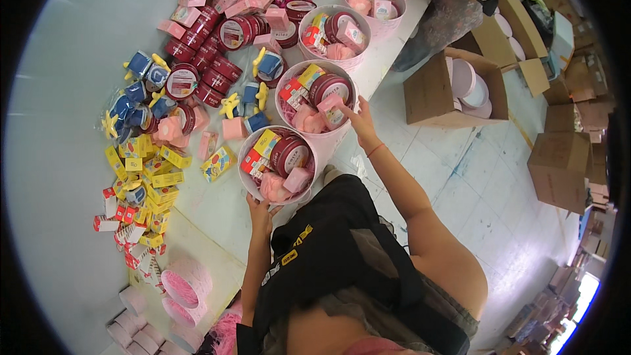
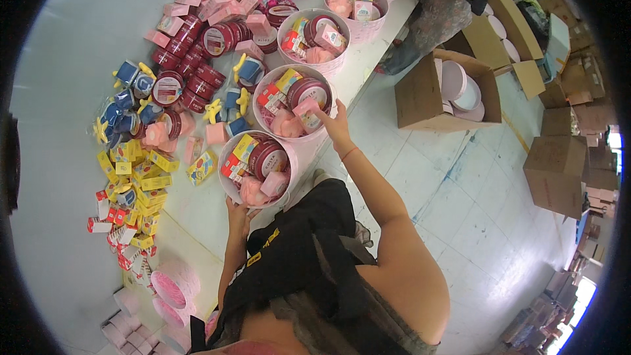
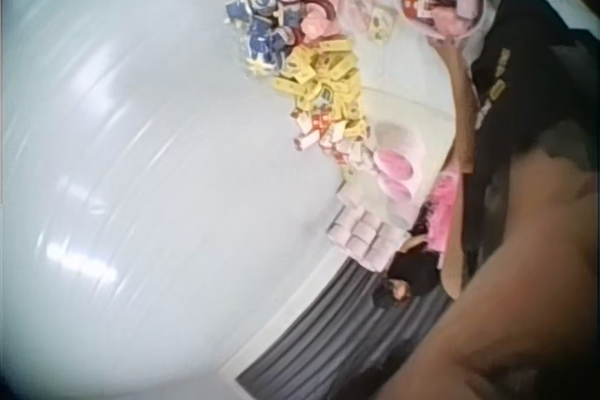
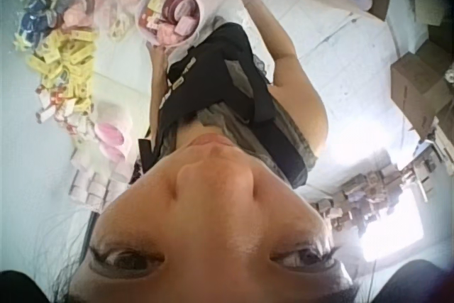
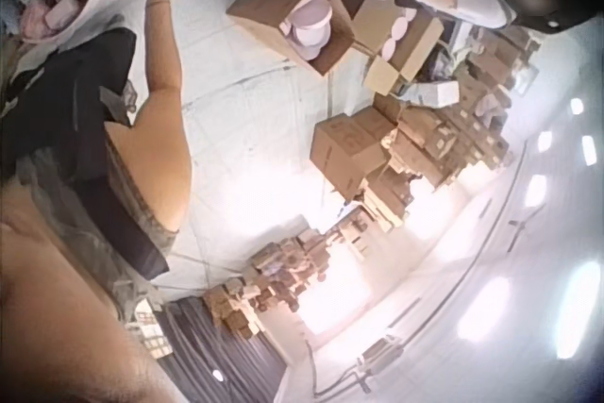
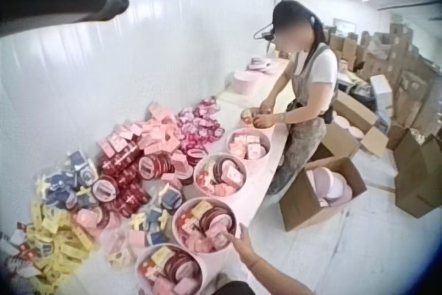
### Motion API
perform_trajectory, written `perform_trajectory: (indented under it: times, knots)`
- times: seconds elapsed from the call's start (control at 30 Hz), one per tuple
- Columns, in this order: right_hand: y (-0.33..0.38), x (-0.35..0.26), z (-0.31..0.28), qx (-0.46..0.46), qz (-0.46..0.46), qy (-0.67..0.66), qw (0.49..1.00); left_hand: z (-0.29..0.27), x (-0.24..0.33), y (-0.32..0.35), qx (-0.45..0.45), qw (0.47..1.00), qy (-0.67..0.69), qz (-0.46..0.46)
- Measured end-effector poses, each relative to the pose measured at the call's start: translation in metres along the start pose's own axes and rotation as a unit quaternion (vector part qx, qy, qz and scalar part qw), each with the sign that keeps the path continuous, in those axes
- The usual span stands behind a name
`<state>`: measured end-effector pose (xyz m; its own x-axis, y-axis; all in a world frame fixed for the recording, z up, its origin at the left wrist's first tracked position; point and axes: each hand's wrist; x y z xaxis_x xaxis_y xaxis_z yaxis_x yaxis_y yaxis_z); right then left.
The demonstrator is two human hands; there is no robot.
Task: The person assembles gift baskets by placing pink shredded paper into white buckets, then adding small packaged items, round tins, and yellow star-shaped toys. The person repeatedly fills and moves the buckets across the table.
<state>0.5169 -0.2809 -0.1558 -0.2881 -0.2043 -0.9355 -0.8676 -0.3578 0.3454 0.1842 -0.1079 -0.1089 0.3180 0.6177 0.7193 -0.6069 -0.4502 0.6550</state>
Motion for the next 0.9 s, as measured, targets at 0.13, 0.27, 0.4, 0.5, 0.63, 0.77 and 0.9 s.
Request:
perform_trajectory:
  times: [0.13,0.27,0.4,0.5,0.63,0.77,0.9]
  knots:
    - [-0.019,-0.001,-0.003,0.06,-0.207,0.124,0.969,-0.012,-0.003,0.002,-0.03,0.999,-0.019,0.033]
    - [-0.009,-0.038,-0.023,0.053,-0.249,0.203,0.945,-0.009,-0.001,0.004,-0.016,0.999,-0.009,0.049]
    - [0.0,-0.064,-0.02,-0.06,-0.278,0.248,0.926,-0.013,-0.001,0.011,-0.004,0.999,0.007,0.048]
    - [0.004,-0.074,-0.001,-0.093,-0.348,0.381,0.851,-0.026,-0.008,0.0,0.088,0.976,-0.146,0.136]
    - [-0.018,-0.098,-0.019,-0.044,-0.172,0.114,0.977,0.009,0.025,0.011,0.194,0.911,-0.218,0.293]
    - [0.011,-0.136,0.0,-0.196,-0.074,-0.2,0.957,0.101,0.085,-0.033,-0.061,0.839,-0.377,0.387]
    - [0.014,-0.098,0.007,-0.243,-0.024,-0.328,0.912,0.195,0.132,-0.074,-0.187,0.856,-0.274,0.396]
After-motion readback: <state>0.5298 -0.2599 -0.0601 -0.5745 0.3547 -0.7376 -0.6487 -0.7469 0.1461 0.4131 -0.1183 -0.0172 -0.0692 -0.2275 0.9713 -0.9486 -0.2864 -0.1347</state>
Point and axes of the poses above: each hand's wrist, its own y-axis away from the middle knuckle, its own z-axis out of the palm, x = y × z, and after that the axes turned 12 degrees about -x, right-handed
